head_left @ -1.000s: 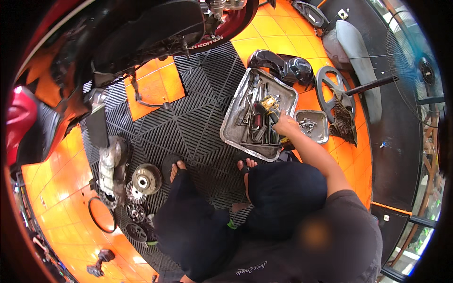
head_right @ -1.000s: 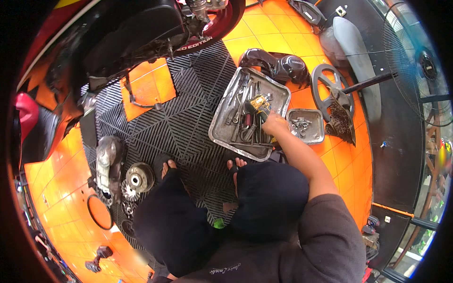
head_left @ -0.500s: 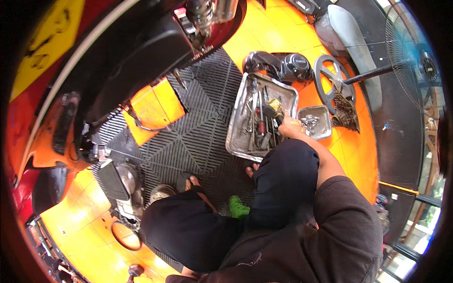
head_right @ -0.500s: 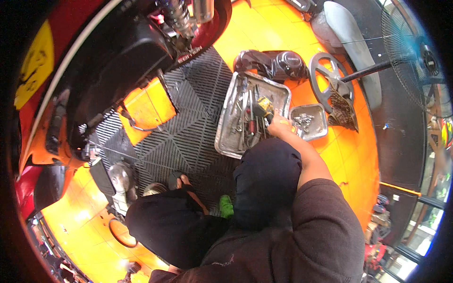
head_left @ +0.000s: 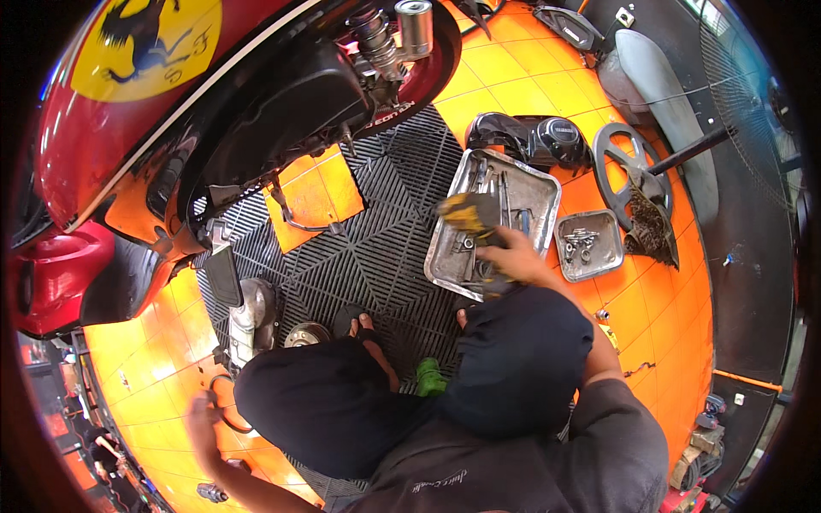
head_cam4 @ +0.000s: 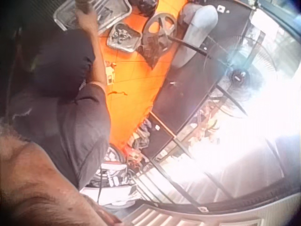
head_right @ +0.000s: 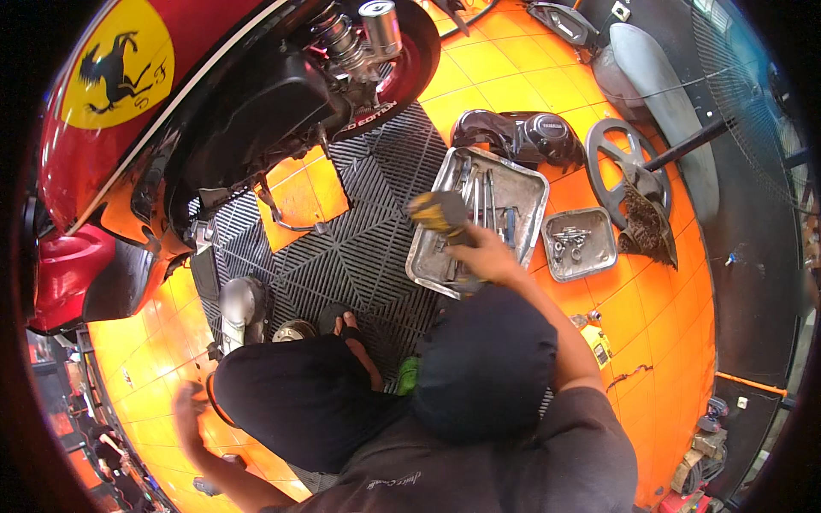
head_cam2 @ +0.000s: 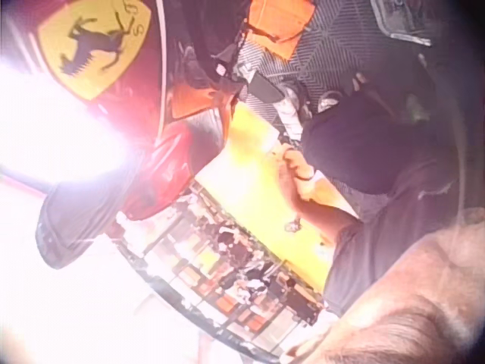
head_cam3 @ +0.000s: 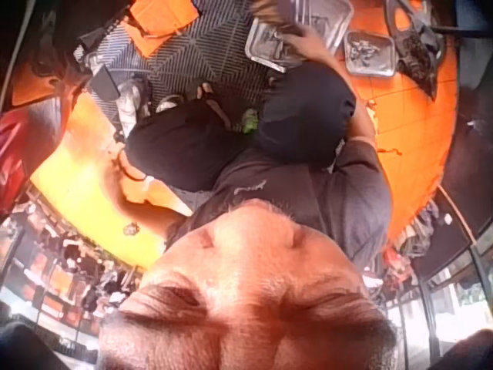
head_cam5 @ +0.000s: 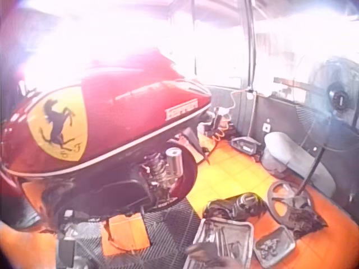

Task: The person uses an impact wrench to remove bolts and internal components from a scooter's transmission. They place the parts into a metal tray and hold the drive belt and variator assembly for a moment.

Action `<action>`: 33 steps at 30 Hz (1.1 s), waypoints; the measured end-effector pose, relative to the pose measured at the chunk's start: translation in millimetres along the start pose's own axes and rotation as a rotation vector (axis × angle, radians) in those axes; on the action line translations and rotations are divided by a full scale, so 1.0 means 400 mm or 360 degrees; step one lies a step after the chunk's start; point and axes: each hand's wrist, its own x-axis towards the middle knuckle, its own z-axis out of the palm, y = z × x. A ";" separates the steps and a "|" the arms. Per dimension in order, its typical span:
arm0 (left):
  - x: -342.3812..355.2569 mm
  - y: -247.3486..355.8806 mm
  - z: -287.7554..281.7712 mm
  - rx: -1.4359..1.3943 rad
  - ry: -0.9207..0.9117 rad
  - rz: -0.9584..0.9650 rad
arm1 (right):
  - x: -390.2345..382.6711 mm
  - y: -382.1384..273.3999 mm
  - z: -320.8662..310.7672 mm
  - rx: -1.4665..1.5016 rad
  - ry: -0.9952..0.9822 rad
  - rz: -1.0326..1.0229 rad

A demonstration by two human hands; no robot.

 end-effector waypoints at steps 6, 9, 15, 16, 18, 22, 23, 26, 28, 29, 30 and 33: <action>-0.121 0.484 0.328 -0.0301 -0.0550 0.0663 | 0.088 -0.004 0.233 0.0322 -0.0899 -0.0370; -0.024 0.493 0.645 -0.0159 -0.0275 0.0301 | 0.118 0.037 0.332 -0.0287 -0.0971 -0.0736; -0.011 0.346 0.803 0.0035 -0.0174 0.0730 | 0.183 0.114 0.317 -0.0962 -0.0907 -0.0698; -0.035 0.348 0.800 0.0085 -0.0188 0.0703 | 0.223 0.136 0.275 -0.1193 -0.0558 -0.0751; -0.053 0.363 0.807 0.0179 -0.0131 0.0832 | 0.354 0.136 0.159 -0.1491 0.0056 -0.0440; -0.067 0.400 0.853 0.0365 -0.0021 0.0963 | 0.515 0.323 -0.049 -0.2021 0.0090 0.0044; -0.069 0.423 0.857 0.0360 -0.0062 0.0917 | 0.531 0.302 -0.060 -0.2085 -0.0094 0.0172; -0.071 0.437 0.856 0.0194 -0.0065 0.0790 | 0.538 0.209 0.021 -0.1778 0.0184 0.0333; -0.079 0.449 0.863 0.0185 -0.0035 0.0813 | 0.540 0.232 0.035 -0.1940 0.0278 0.0150; -0.080 0.454 0.867 0.0158 -0.0050 0.0826 | 0.560 0.271 0.023 -0.2028 0.0285 0.0117; -0.079 0.454 0.874 0.0136 -0.0064 0.0836 | 0.571 0.297 0.020 -0.2113 0.0287 0.0083; -0.076 0.445 0.888 0.0110 -0.0062 0.0868 | 0.578 0.307 0.018 -0.2022 0.0321 0.0166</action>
